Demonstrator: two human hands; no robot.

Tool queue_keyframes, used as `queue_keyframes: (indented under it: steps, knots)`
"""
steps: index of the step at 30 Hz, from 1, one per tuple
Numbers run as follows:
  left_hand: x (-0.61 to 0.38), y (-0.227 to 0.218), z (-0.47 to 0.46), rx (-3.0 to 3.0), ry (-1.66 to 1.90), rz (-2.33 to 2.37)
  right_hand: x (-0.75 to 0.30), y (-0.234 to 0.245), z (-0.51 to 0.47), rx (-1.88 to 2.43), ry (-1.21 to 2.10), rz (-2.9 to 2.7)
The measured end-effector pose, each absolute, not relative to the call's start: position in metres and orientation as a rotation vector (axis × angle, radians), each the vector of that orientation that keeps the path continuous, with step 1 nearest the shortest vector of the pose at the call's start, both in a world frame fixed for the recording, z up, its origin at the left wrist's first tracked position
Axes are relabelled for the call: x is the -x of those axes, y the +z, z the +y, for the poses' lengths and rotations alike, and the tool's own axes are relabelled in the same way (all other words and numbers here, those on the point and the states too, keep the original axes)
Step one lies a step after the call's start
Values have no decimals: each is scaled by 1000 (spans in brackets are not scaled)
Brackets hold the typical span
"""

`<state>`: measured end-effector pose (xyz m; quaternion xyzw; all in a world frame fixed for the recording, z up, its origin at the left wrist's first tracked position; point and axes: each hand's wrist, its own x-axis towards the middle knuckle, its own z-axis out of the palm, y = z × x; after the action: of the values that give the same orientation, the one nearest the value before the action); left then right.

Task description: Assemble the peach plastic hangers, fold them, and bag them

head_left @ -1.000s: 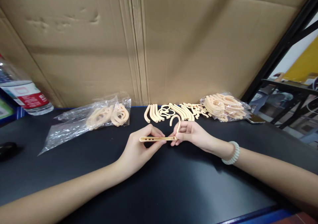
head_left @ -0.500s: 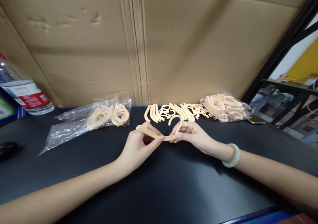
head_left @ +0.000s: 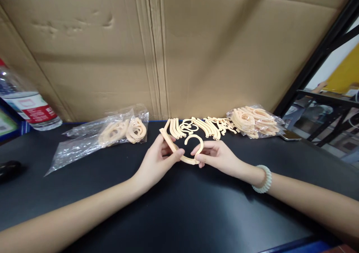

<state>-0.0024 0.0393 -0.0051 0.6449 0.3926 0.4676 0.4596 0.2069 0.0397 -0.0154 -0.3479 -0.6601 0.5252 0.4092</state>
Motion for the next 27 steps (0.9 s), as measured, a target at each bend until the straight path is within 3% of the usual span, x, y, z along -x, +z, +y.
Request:
queue_keyframes:
  steps: [4, 7, 14, 16, 27]
  knots:
    - [2, -6, 39, -1555, 984, 871, -205, -17, 40, 800, 1429, -1595]
    - [2, -7, 41, -1479, 966, 876, -211, -17, 47, 827, 1314, -1613]
    - [3, -5, 42, -1433, 1017, 919, -253, -15, 78, 1013, 101, -2242]
    - [3, -4, 41, -1446, 1013, 902, -260, -16, 83, 1009, -110, -2401]
    - [3, -2, 39, -1611, 918, 839, -266, -23, 95, 1032, -258, -2495]
